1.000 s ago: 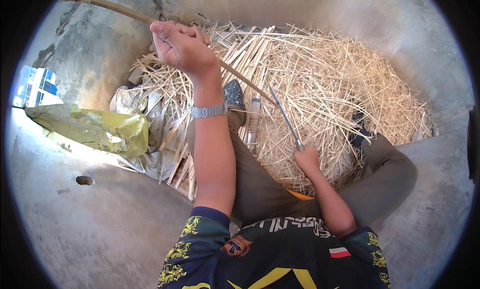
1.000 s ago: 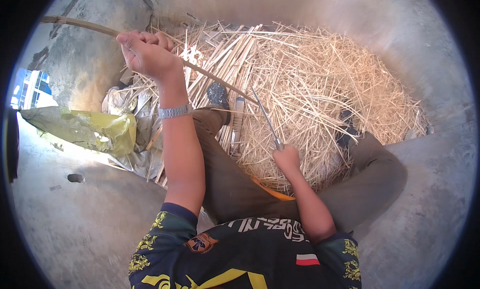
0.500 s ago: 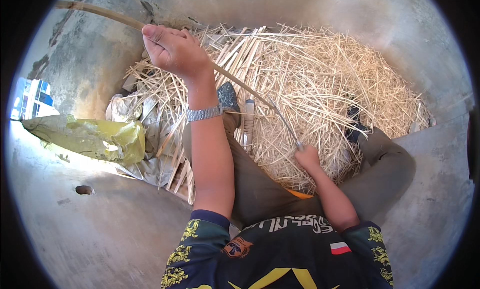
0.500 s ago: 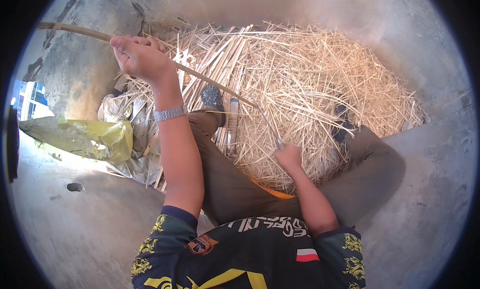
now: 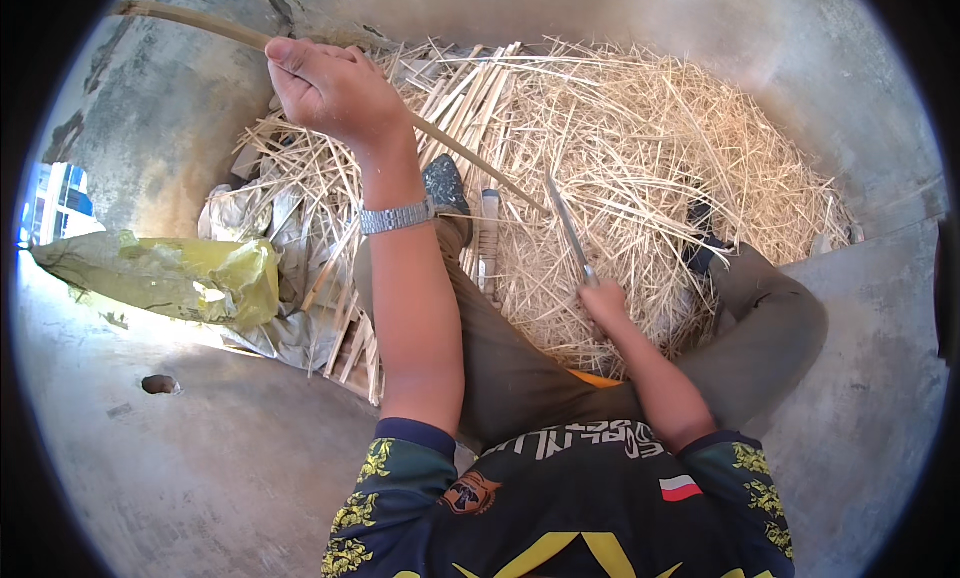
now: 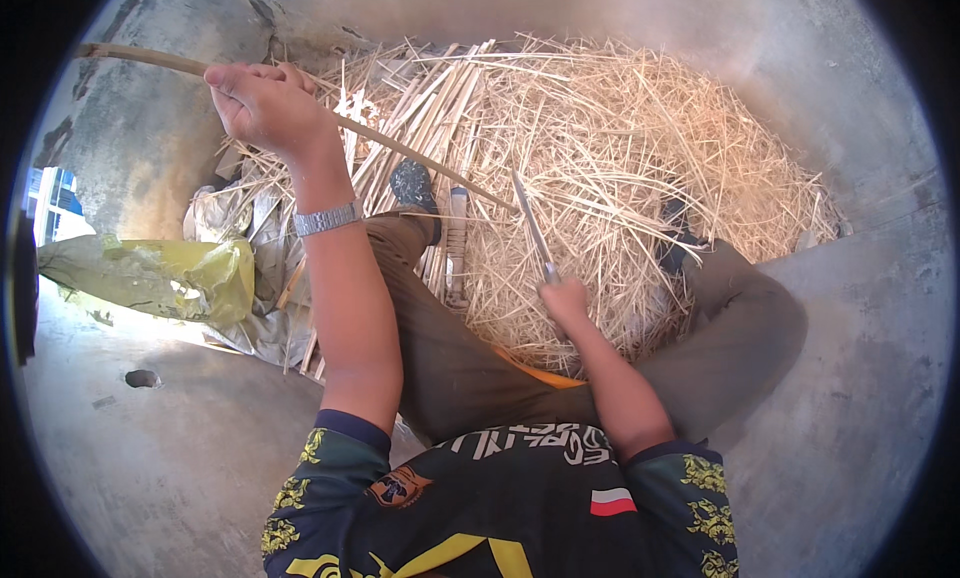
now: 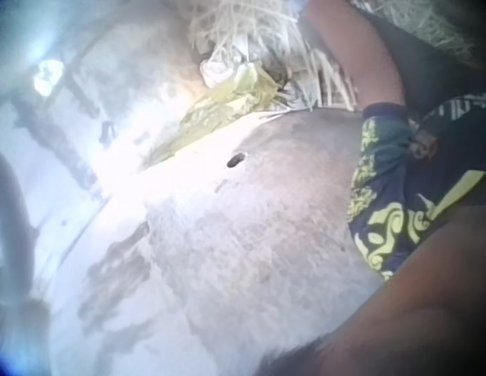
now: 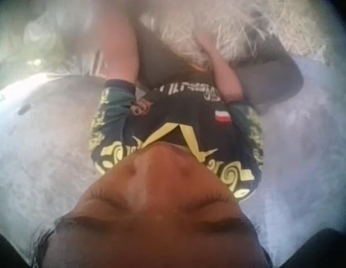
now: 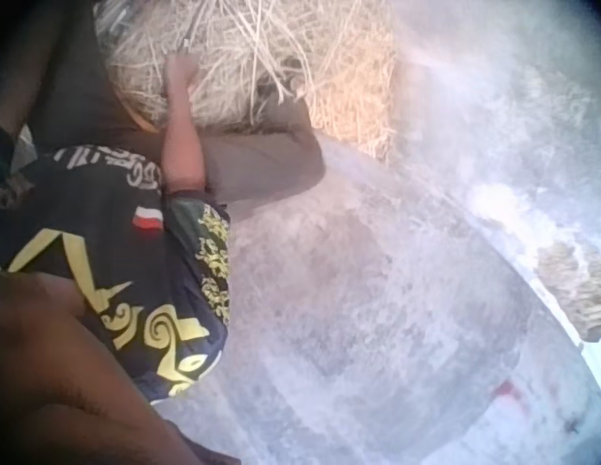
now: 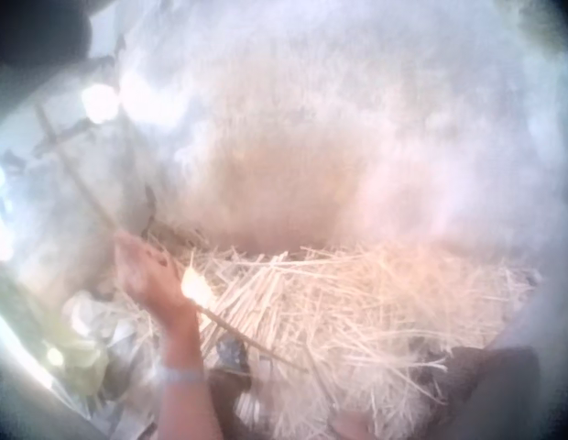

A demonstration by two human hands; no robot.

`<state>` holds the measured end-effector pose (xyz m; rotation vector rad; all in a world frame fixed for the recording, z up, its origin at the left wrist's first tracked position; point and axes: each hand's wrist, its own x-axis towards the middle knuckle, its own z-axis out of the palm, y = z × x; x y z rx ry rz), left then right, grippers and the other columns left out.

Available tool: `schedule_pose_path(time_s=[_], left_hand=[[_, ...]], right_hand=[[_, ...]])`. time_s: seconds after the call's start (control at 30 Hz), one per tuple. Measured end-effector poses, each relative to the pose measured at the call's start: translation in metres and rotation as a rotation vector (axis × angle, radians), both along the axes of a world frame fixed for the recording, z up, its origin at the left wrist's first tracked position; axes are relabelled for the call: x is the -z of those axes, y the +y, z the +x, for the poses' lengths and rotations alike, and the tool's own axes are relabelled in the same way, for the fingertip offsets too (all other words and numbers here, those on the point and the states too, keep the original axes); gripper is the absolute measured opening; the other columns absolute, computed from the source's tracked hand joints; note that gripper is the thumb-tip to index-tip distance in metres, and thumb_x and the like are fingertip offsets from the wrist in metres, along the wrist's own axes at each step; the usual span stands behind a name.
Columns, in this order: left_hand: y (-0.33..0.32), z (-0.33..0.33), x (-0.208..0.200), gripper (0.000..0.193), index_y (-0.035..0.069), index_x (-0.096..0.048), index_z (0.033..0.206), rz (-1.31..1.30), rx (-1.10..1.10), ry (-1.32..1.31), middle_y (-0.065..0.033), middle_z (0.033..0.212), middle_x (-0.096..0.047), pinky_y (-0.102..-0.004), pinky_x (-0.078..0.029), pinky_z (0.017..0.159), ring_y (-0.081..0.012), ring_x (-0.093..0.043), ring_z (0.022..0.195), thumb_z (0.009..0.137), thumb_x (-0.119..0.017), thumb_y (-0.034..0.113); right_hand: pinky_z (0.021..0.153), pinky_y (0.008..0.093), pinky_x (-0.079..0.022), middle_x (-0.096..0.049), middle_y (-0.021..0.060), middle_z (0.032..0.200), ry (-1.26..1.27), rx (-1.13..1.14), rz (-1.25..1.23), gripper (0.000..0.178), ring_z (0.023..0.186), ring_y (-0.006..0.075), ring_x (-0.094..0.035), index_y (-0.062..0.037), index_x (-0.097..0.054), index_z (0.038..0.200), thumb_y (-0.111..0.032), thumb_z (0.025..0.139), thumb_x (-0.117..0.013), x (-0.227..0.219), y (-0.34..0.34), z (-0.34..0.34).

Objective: The person sits on the floor and uses a knife to split long bamboo strips into thinner pieces. They hold the bamboo with one hand and use the knife to shave and split the material, dropping the processed pieces onto a pile.

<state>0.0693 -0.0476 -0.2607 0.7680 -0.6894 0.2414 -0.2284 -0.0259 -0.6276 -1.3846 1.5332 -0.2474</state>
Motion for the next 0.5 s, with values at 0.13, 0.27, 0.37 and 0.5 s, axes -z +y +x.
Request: schedule_pose_path(time_s=[0.13, 0.27, 0.37, 0.5], left_hand=[[0.000, -0.001, 0.000, 0.043, 0.011, -0.037, 0.080, -0.001, 0.006, 0.023, 0.0033, 0.057, -0.034, -0.0200, -0.025, 0.035, -0.0045, -0.028, 0.041, 0.110, -0.037, 0.042], [0.000, -0.004, -0.002, 0.045, 0.010, -0.037, 0.081, 0.024, -0.031, 0.022, 0.0025, 0.057, -0.035, -0.0203, -0.030, 0.034, -0.0056, -0.031, 0.040, 0.109, -0.037, 0.044], [0.012, -0.014, -0.021, 0.045, 0.010, -0.038, 0.082, 0.041, -0.081, 0.041, 0.0023, 0.057, -0.036, -0.0210, -0.033, 0.033, -0.0063, -0.033, 0.039, 0.109, -0.036, 0.046], [0.034, -0.011, -0.041, 0.042, 0.011, -0.037, 0.086, -0.004, -0.127, 0.097, 0.0021, 0.063, -0.034, -0.0246, -0.029, 0.038, -0.0084, -0.032, 0.045, 0.109, -0.034, 0.045]], right_hand=[[0.052, 0.0363, -0.046, -0.059, 0.0064, 0.057, -0.196, 0.033, -0.271, 0.024, 0.050, 0.0171, -0.058, -0.0022, -0.061, 0.069, -0.021, 0.083, -0.068, -0.038, 0.004, 0.016], [0.066, 0.0431, -0.049, -0.067, 0.0160, 0.075, 0.011, -0.101, -0.151, 0.026, 0.068, 0.0282, -0.064, 0.0009, -0.067, 0.082, -0.025, 0.083, -0.065, -0.026, -0.003, -0.006], [0.076, 0.0465, -0.052, -0.071, 0.0226, 0.089, 0.339, -0.234, 0.016, 0.030, 0.086, 0.0368, -0.070, 0.0022, -0.071, 0.091, -0.025, 0.083, -0.063, -0.009, -0.007, -0.016], [0.075, 0.0460, -0.053, -0.070, 0.0242, 0.089, 0.270, -0.146, 0.067, 0.031, 0.085, 0.0352, -0.070, 0.0052, -0.071, 0.091, -0.024, 0.083, -0.064, 0.002, -0.007, -0.020]])
